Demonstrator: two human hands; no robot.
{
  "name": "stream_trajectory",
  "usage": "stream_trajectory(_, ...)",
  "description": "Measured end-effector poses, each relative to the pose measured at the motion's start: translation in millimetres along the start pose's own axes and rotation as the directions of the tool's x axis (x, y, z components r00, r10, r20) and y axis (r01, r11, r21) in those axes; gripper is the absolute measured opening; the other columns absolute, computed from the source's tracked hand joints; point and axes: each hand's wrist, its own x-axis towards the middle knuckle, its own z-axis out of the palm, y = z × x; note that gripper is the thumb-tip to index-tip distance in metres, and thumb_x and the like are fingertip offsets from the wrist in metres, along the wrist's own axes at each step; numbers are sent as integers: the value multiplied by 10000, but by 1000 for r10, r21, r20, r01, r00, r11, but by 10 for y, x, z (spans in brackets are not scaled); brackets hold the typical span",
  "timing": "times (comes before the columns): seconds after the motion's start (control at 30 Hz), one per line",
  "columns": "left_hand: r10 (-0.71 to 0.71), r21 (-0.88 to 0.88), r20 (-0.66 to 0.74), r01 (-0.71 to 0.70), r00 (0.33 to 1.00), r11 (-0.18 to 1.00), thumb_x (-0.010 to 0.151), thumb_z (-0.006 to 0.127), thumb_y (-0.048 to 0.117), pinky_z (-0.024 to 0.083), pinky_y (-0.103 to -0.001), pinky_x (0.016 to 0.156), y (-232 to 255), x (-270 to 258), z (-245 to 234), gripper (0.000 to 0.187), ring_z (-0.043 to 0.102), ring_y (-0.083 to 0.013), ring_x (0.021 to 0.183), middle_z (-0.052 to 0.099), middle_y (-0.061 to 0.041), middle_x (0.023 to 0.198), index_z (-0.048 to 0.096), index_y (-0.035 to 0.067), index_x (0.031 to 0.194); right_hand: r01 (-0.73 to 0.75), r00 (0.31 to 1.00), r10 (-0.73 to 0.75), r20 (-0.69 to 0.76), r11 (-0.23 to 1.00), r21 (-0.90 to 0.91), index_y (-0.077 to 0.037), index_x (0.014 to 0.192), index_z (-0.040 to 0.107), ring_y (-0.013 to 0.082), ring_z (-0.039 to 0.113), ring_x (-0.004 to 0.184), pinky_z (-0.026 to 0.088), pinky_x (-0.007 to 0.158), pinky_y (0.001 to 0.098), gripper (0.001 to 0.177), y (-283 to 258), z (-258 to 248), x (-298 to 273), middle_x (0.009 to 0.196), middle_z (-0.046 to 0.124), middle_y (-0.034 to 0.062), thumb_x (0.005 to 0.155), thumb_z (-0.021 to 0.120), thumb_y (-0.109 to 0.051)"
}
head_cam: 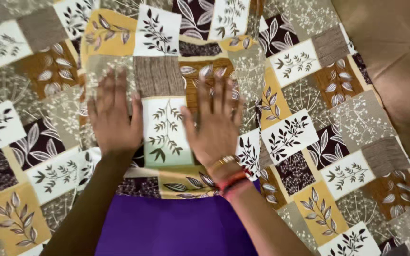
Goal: The person folds a purple cloth by hand on a bed, repeatedly aligning the edges and smoothing the fabric.
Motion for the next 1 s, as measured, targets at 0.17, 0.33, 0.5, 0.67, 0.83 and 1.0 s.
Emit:
stream_trajectory(0.17, -146, -75, 55, 150, 988, 986, 1056, 196, 541, 100, -663, 1208, -318, -96, -97, 689, 217, -388, 1537, 233, -210, 1677, 288, 159, 1621, -229, 968, 215, 129, 967, 109, -239, 1647, 116, 380, 82, 1537, 47, 1213, 614, 714, 567, -39, -215, 1720, 119, 126, 1013, 199, -557)
stream_trajectory(0.33, -103, 182, -119, 124, 988, 976, 1106, 250, 507, 87, -676, 1194, -313, -180, -203, 678, 170, -468, 1533, 185, -346, 1652, 290, 103, 1650, -256, 964, 260, -53, 963, 82, -64, 1655, 83, 404, 63, 1554, 40, 1207, 626, 709, 562, -114, -140, 1669, 97, 288, 1082, 232, -454)
stream_trajectory(0.5, 124, 25, 19, -124, 992, 992, 1084, 304, 351, 93, -609, 1261, 377, -1011, -6, 595, 207, -358, 1576, 223, -187, 1701, 276, 127, 1634, 92, 983, -68, -173, 987, 132, 5, 1632, 100, 345, 73, 1607, 105, 1299, 531, 732, -285, -1, -664, 1723, 102, 230, 1074, 265, -438)
stream_trajectory(0.67, -98, 68, -64, 102, 993, 992, 1096, 308, 282, 127, -629, 1242, 282, -1216, -96, 575, 184, -395, 1583, 217, -187, 1715, 267, 151, 1654, -67, 998, 68, 5, 992, -106, -56, 1599, 130, 367, 74, 1531, 116, 1220, 573, 737, 27, 39, -894, 1643, 116, 186, 1039, 325, -493)
stream_trajectory(0.83, -166, 66, -134, 176, 977, 982, 1071, 333, 274, 183, -613, 1224, 225, -1195, 106, 627, 188, -438, 1566, 217, -234, 1696, 228, 114, 1668, -402, 916, 379, 133, 858, 321, -85, 1624, 173, 373, 234, 1545, 328, 1119, 502, 679, 701, 84, -902, 1700, 208, 141, 1008, 175, -369)
stream_trajectory(1.0, -153, 51, -105, 159, 983, 986, 1090, 311, 275, 216, -584, 1242, 32, -1187, 166, 619, 216, -435, 1563, 196, -241, 1704, 198, 100, 1672, -598, 794, 598, 107, 739, 310, -39, 1620, 179, 317, 200, 1522, 91, 1218, 613, 699, 669, 31, -807, 1655, 180, 181, 1033, 211, -416)
